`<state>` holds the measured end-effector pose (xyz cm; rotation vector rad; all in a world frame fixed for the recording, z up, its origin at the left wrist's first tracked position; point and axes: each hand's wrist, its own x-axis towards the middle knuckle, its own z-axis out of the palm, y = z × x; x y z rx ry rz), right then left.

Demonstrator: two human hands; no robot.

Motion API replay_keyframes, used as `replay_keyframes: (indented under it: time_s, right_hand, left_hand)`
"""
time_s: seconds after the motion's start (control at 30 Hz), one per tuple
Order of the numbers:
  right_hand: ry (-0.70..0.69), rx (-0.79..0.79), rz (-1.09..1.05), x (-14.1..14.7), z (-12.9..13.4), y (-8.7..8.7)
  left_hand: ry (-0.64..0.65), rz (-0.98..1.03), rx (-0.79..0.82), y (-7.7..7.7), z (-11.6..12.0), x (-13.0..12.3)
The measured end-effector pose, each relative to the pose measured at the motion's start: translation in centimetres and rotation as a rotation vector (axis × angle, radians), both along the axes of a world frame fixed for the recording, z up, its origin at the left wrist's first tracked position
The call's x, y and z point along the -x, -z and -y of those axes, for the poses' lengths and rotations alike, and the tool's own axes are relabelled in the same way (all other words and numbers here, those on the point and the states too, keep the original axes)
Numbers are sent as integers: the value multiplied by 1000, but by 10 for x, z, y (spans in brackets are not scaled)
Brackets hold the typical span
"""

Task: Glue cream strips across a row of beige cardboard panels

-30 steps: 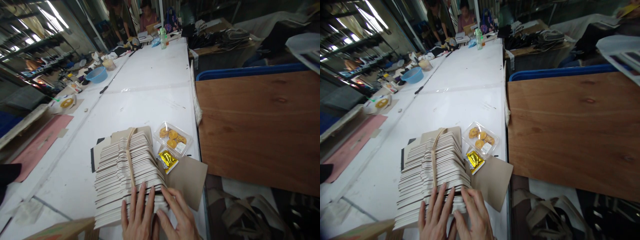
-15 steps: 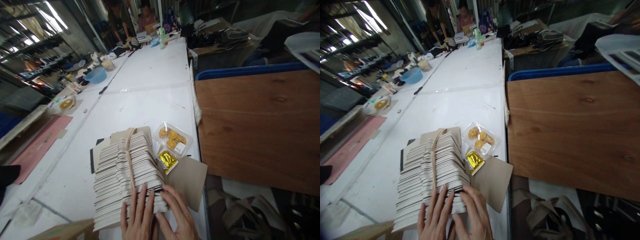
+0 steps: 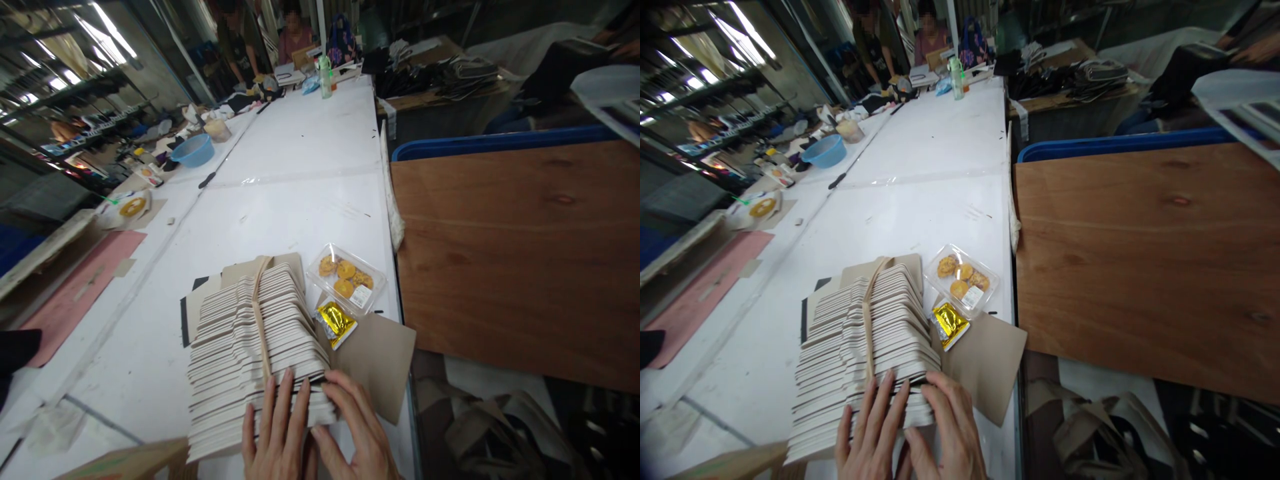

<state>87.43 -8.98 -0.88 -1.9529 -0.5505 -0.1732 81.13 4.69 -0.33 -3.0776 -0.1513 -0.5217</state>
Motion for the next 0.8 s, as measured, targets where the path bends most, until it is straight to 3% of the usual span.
replay_keyframes:
  time_s: [0.23, 0.8]
  right_hand:
    - [3, -34, -58, -7, 0, -6]
    - [41, 10, 55, -4, -1, -5]
  left_hand:
    - [-8, 12, -5, 2, 1, 0]
    - [-4, 8, -24, 1, 2, 0]
